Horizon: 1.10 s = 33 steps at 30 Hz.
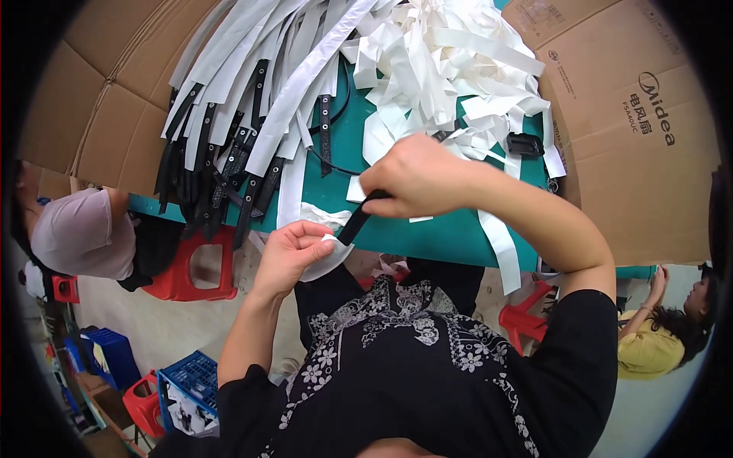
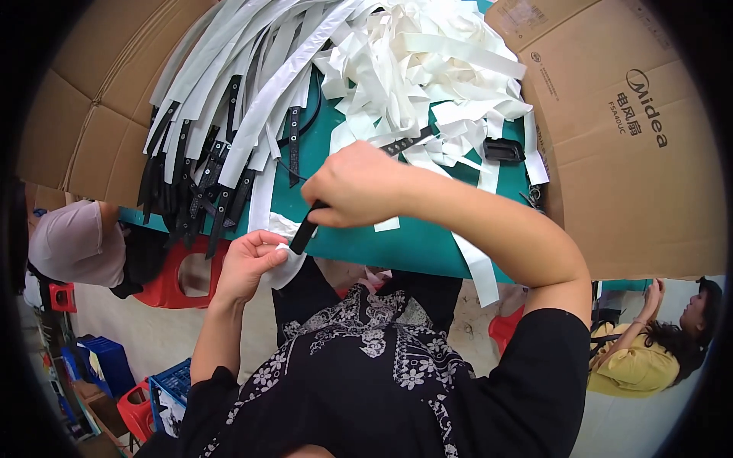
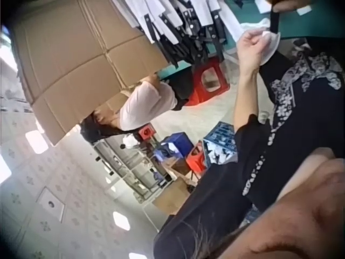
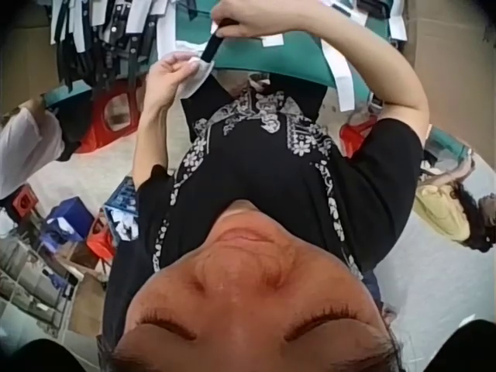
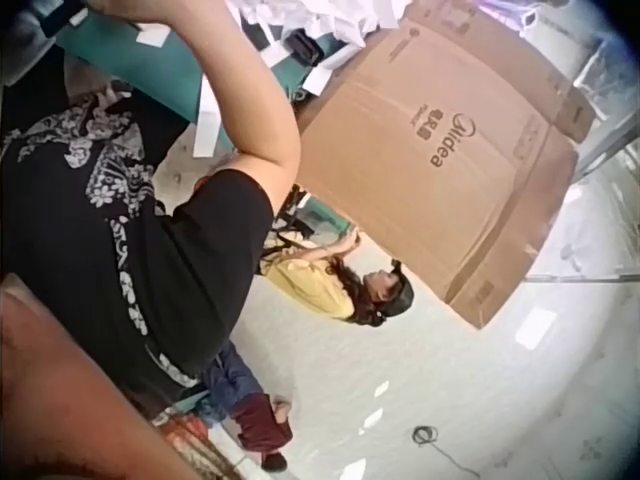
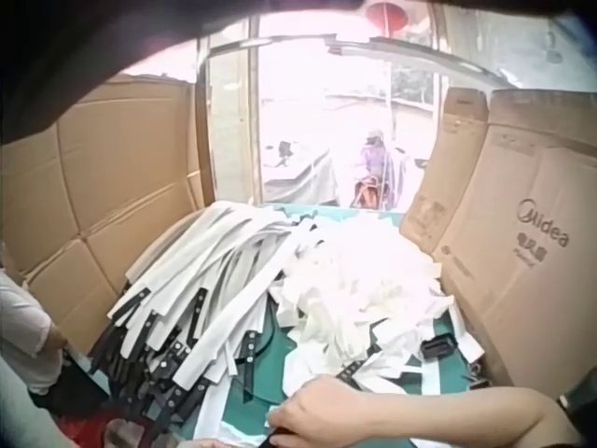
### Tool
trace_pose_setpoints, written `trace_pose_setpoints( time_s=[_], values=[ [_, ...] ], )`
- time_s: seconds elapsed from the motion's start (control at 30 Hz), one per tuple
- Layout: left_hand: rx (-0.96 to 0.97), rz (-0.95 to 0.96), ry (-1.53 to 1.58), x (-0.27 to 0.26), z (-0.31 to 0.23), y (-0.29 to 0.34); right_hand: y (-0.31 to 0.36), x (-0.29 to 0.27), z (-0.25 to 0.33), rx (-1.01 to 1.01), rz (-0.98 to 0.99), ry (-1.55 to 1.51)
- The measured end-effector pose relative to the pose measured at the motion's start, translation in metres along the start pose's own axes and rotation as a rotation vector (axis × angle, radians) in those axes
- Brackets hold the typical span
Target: Attaching white tags or straps to black belts at a factory production workbench.
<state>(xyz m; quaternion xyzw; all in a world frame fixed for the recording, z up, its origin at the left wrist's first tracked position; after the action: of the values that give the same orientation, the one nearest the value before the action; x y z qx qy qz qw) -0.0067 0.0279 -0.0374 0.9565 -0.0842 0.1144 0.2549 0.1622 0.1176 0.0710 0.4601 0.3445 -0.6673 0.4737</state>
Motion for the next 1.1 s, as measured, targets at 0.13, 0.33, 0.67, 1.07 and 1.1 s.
trace_pose_setpoints(
  time_s=[0.13,0.33,0.67,1.07,1.1],
  values=[
    [0.004,0.041,0.050,0.018,-0.022,-0.001,-0.015,0.041,0.027,0.034,0.073,-0.188],
    [0.045,-0.157,-0.120,-0.009,-0.027,0.015,0.021,0.041,-0.039,0.133,0.122,-0.233],
    [0.144,-0.034,-0.245,0.011,-0.033,0.007,0.012,-0.029,-0.031,0.139,0.107,-0.060],
    [0.189,-0.022,-0.195,0.025,-0.038,0.000,-0.007,-0.016,0.014,0.137,0.049,0.060],
    [0.192,-0.029,-0.195,0.025,-0.038,-0.001,-0.011,-0.003,0.019,0.084,0.027,0.001]
  ],
)
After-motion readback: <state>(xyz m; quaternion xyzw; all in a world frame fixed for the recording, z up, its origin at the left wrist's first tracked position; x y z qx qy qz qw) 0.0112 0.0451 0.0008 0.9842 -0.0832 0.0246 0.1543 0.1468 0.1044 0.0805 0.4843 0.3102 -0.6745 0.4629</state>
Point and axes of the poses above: each hand's wrist, its own y-axis away from the middle knuckle, its own x-axis out of the palm, z = x × y, the point moved 5 cm from there along -y, towards the middle knuckle, and after that the axes turned 7 degrees about -x, right-handed, at the moved point
